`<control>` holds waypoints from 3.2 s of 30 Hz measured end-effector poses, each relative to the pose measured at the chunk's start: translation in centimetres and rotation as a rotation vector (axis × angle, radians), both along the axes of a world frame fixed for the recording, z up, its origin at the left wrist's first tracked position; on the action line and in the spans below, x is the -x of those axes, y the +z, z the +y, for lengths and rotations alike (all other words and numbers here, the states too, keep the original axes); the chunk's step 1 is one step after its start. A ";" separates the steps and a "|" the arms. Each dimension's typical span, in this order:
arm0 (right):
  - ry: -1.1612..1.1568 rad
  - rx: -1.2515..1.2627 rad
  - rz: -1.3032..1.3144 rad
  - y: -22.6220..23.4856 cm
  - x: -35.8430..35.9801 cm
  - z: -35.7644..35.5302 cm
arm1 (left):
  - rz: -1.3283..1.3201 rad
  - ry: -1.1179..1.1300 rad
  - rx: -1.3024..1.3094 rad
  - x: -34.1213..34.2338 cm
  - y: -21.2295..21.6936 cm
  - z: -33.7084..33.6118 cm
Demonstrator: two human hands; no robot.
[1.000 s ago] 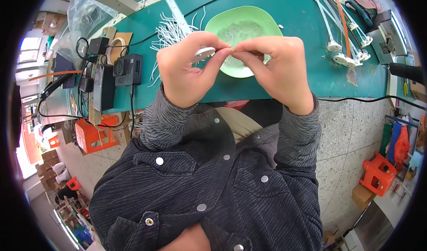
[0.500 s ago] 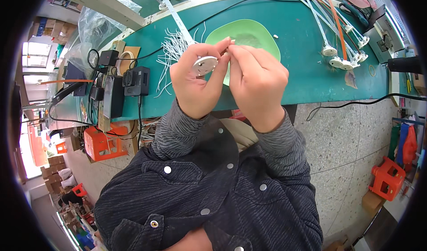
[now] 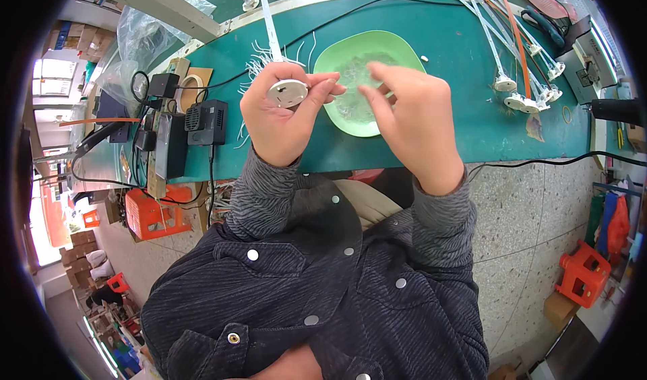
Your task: The recorder is assembling LED light components by attaching light strips to bases and connecting wiring at a manual workstation.
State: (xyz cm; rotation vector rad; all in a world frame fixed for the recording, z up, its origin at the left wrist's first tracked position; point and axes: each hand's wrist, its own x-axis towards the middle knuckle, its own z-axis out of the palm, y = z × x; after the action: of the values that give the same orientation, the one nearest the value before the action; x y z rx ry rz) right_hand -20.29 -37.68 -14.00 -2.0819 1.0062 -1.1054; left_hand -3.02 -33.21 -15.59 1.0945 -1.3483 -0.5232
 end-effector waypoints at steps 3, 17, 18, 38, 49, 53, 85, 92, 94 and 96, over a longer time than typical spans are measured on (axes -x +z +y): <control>-0.051 0.137 0.082 1.0 0.1 -0.1 | 0.017 -0.047 -0.038 -0.1 0.1 0.2; -0.219 0.575 -0.264 0.0 -1.4 3.9 | 0.142 -0.152 -0.065 2.8 3.5 3.6; -0.217 0.575 -0.267 0.1 -1.4 4.2 | 0.339 -0.212 -0.079 3.7 4.0 4.1; -0.219 0.629 -0.446 2.5 -2.2 7.4 | 0.559 -0.438 0.135 7.0 4.0 4.8; -0.142 0.696 -0.562 1.8 -2.6 6.8 | 0.601 -0.674 0.390 7.1 3.0 3.8; -0.191 0.694 -0.607 1.7 -2.9 6.8 | 0.584 -0.657 0.366 7.5 3.3 3.9; 0.009 0.235 -0.761 2.5 -1.4 8.0 | 1.057 -0.655 0.178 10.3 4.8 5.5; -0.089 0.266 -0.943 0.1 0.9 7.2 | 0.083 -0.520 0.263 4.0 3.3 3.3; -0.138 0.036 -0.942 1.1 1.5 6.4 | -0.277 -0.489 0.102 3.2 4.6 3.1; -0.141 -0.526 -0.987 2.1 1.9 5.8 | -0.396 -0.643 0.240 4.5 3.7 2.6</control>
State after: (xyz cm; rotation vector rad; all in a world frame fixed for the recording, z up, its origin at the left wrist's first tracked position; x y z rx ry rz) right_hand -22.17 -31.88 -11.88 -0.8600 0.7928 -1.4908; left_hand -7.55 -30.59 -11.87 0.5636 -2.0724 -0.6022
